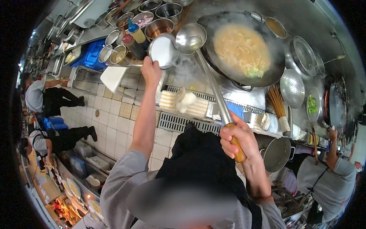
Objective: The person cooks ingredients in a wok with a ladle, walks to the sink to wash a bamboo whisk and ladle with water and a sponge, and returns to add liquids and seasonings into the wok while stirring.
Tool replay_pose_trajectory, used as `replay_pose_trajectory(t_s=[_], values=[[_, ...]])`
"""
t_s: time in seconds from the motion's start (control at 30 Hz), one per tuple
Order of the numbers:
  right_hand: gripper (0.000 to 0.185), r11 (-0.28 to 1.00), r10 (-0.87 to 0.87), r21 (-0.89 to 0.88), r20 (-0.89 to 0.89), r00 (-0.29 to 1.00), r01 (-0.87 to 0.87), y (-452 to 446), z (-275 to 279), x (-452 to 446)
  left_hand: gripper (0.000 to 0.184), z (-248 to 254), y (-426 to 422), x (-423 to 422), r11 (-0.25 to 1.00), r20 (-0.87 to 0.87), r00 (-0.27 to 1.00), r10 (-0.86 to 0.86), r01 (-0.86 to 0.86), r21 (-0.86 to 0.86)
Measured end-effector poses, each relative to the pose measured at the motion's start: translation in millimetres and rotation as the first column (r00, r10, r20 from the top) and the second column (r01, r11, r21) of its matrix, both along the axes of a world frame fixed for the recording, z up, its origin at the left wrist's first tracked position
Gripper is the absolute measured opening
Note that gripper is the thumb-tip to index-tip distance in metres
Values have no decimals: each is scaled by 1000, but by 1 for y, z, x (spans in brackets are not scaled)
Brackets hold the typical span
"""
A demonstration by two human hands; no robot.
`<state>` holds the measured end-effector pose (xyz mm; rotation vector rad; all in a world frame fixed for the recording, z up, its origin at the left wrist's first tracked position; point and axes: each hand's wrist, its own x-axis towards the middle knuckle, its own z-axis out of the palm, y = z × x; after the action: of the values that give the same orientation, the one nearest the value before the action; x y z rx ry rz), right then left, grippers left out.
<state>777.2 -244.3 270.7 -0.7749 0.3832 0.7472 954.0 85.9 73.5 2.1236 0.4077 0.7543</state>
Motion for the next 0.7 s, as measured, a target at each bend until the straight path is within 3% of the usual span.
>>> replay_pose_trajectory(t_s=[0.03, 0.1, 0.2, 0.33, 0.47, 0.63, 0.7], values=[[60, 1000, 2, 3, 1, 1000, -2, 0, -1, 0, 9, -5, 3, 2, 970, 0, 1000, 25, -24, -243], [61, 1000, 14, 16, -7, 1000, -14, 2, -5, 1, 10, -14, 11, 6, 740, -22, 997, 72, -68, -669], [62, 998, 54, -16, 0, 999, -54, 10, -9, 10, 9, -40, 19, 4, 554, 40, 990, 134, -41, -832], [62, 986, 89, -147, 29, 996, -84, 30, -14, 22, 4, -43, 16, -4, 540, 43, 989, 143, -42, -841], [66, 949, 216, -258, 116, 969, -181, 39, -22, 30, 11, -53, 15, -6, 457, 55, 977, 204, -45, -888], [67, 780, 470, -567, 250, 847, -265, 58, -30, 37, 18, -53, 16, -5, 333, 66, 986, 151, 12, -943], [67, 695, 553, -680, 295, 780, -235, 64, -60, 33, 20, -50, 12, -7, 316, 98, 992, 84, 67, -946]])
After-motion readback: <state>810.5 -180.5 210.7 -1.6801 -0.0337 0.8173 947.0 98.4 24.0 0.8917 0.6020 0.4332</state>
